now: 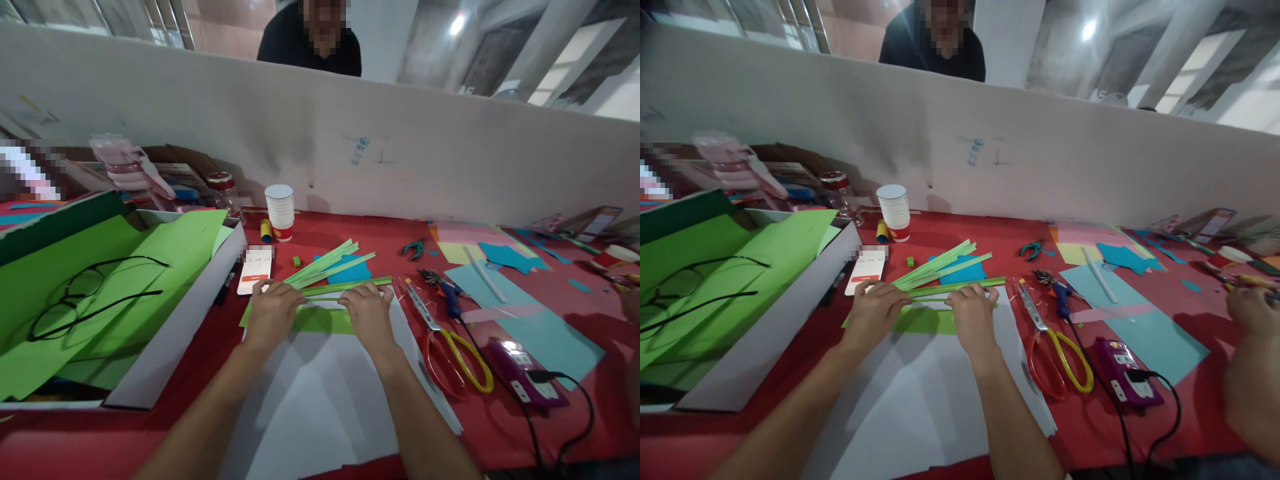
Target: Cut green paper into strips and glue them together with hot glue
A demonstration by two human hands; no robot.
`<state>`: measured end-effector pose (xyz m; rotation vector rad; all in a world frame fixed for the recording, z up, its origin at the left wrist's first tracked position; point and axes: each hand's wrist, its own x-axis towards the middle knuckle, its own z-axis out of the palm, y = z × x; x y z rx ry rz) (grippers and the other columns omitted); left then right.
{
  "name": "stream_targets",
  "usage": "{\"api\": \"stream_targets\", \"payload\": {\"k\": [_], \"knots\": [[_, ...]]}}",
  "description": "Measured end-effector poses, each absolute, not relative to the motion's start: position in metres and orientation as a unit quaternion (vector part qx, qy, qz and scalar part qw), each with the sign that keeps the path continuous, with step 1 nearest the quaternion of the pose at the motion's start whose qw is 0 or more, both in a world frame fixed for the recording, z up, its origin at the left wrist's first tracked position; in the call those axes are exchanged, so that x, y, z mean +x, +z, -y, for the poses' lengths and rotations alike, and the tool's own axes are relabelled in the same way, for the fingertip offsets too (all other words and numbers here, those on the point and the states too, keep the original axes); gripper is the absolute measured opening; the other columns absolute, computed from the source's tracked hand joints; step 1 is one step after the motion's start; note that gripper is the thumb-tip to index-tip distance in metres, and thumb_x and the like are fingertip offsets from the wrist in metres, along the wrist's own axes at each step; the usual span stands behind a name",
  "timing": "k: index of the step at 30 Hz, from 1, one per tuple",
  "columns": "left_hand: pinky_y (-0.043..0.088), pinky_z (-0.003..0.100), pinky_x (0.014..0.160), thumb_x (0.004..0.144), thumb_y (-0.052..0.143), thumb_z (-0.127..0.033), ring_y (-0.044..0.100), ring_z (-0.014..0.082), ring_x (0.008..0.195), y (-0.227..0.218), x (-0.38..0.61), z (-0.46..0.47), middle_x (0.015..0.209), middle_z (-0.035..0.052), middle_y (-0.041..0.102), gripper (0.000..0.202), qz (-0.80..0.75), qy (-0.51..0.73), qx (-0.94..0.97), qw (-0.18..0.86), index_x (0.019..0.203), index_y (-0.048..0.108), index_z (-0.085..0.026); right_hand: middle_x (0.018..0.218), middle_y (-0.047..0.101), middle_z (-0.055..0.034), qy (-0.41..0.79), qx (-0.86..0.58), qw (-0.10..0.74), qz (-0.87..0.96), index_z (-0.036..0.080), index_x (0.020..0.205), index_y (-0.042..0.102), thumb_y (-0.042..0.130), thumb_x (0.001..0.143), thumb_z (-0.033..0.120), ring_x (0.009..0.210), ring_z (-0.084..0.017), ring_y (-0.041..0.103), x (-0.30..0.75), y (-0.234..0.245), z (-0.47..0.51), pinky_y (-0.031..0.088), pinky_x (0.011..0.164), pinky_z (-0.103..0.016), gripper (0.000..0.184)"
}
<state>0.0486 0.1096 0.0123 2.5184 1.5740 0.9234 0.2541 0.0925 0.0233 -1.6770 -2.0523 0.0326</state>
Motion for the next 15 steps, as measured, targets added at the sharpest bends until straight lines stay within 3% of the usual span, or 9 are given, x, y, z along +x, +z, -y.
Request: {"api": "stream_targets", "payload": {"k": [6,9,15], "knots": [[0.037,0.039,0.083,0.088,0.048,-0.017,0.062,0.0192,0.083,0.010,0.044,-0.115,0.084,0.0017,0.072,0.023,-0.534,0.262,0.803,0.024,0.079,0.068,-0.022,0.091,0.069,-0.0050,-0.030,-0.695,0.264,0.668,0.022,0.081,0.068,0.049,0.092,0.020,0.093,-0.023,0.047,0.285,0.021,-0.103,0.020,0.085,-0.042,0.022],[0.038,0.039,0.085,0.086,0.047,-0.011,0.061,0.0195,0.086,0.009,0.051,-0.112,0.087,0.0026,0.072,0.027,-0.505,0.254,0.825,0.000,0.090,0.070,-0.024,0.091,0.066,-0.0089,-0.063,-0.714,0.280,0.639,0.022,0.082,0.069,0.049,0.090,0.019,0.095,-0.027,0.044,0.294,0.018,-0.104,0.021,0.083,-0.044,0.022],[0.040,0.042,0.086,0.080,0.047,-0.003,0.054,0.0263,0.106,0.005,0.054,-0.112,0.112,0.0079,0.066,0.041,-0.506,0.238,0.828,-0.047,0.110,0.066,-0.023,0.110,0.056,-0.0158,-0.114,-0.739,0.334,0.575,0.018,0.103,0.065,0.047,0.075,0.002,0.105,-0.033,0.041,0.284,0.022,-0.100,0.027,0.082,-0.046,0.038]]}}
